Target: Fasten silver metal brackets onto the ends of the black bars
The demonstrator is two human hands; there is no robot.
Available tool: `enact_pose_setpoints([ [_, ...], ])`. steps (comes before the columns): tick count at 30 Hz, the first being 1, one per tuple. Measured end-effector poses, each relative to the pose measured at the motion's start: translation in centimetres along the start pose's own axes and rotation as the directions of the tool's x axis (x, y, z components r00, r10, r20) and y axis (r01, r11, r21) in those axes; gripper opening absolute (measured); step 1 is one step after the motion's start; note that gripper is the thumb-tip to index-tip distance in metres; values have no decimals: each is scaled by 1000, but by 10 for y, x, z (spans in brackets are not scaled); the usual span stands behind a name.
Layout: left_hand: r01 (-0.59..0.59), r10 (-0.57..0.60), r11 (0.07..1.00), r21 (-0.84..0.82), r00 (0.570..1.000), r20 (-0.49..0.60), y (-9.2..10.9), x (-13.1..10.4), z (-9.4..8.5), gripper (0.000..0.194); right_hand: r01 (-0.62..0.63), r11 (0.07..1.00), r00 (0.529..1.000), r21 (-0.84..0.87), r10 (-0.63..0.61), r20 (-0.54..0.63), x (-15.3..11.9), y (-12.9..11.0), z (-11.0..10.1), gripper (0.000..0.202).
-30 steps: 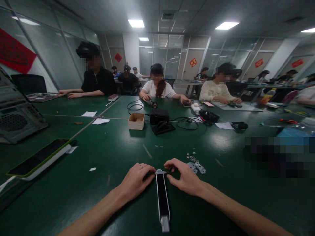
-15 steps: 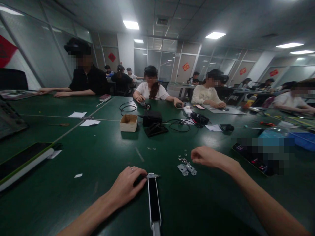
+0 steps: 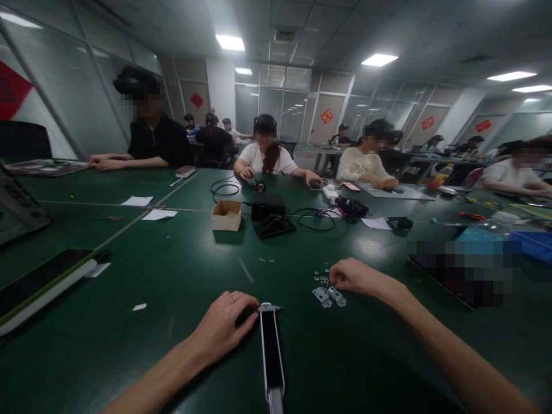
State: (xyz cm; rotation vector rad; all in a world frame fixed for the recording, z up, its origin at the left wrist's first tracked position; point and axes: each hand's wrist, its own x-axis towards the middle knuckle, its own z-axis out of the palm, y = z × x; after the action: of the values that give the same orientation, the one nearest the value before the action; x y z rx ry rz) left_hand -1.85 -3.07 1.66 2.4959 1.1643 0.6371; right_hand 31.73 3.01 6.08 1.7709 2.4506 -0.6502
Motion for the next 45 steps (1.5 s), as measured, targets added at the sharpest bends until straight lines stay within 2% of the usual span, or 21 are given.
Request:
enact_pose_setpoints([
  [6, -4, 4, 1000, 4, 1000, 2, 1, -1, 0, 15, -201, 980, 973, 5, 199, 120, -1, -2, -1, 9],
  [8, 0, 0, 1000, 6, 1000, 9, 2, 0, -1, 15, -230, 973, 963, -27, 231, 137, -2, -6, -1, 12],
  [11, 14, -14, 1000, 8, 1000, 19, 4, 0, -2, 15, -227, 968, 966, -110, 238, 100, -2, -13, -2, 9],
  [16, 13, -14, 1000, 15, 1000, 24, 6, 0, -4, 15, -143, 982, 990, -120, 142, -20, -6, -17, -6, 7],
  [20, 8, -8, 1000, 15, 1000, 18, 5, 0, -3, 14, 40, 998, 992, -40, -44, -118, -14, -39, -6, 7],
  [24, 11, -11, 1000, 11, 1000, 8, 5, 0, -1, 15, 242, 967, 964, 79, -230, -133, -17, -71, 11, 13],
  [28, 18, -18, 1000, 15, 1000, 15, 6, 0, -2, 15, 346, 929, 932, 133, -325, -159, -12, -83, 36, 20],
  [31, 20, -20, 1000, 12, 1000, 18, 8, 0, -4, 15, 368, 915, 922, 166, -336, -195, -8, -85, 50, 16],
  [36, 33, -34, 999, 19, 999, 18, 8, 0, -4, 15, 355, 894, 922, 274, -287, -259, -6, -93, 60, 13],
  [45, 68, -69, 995, 71, 998, 12, 6, 0, -1, 12, 329, 874, 932, 357, -240, -272, -3, -96, 74, 17],
])
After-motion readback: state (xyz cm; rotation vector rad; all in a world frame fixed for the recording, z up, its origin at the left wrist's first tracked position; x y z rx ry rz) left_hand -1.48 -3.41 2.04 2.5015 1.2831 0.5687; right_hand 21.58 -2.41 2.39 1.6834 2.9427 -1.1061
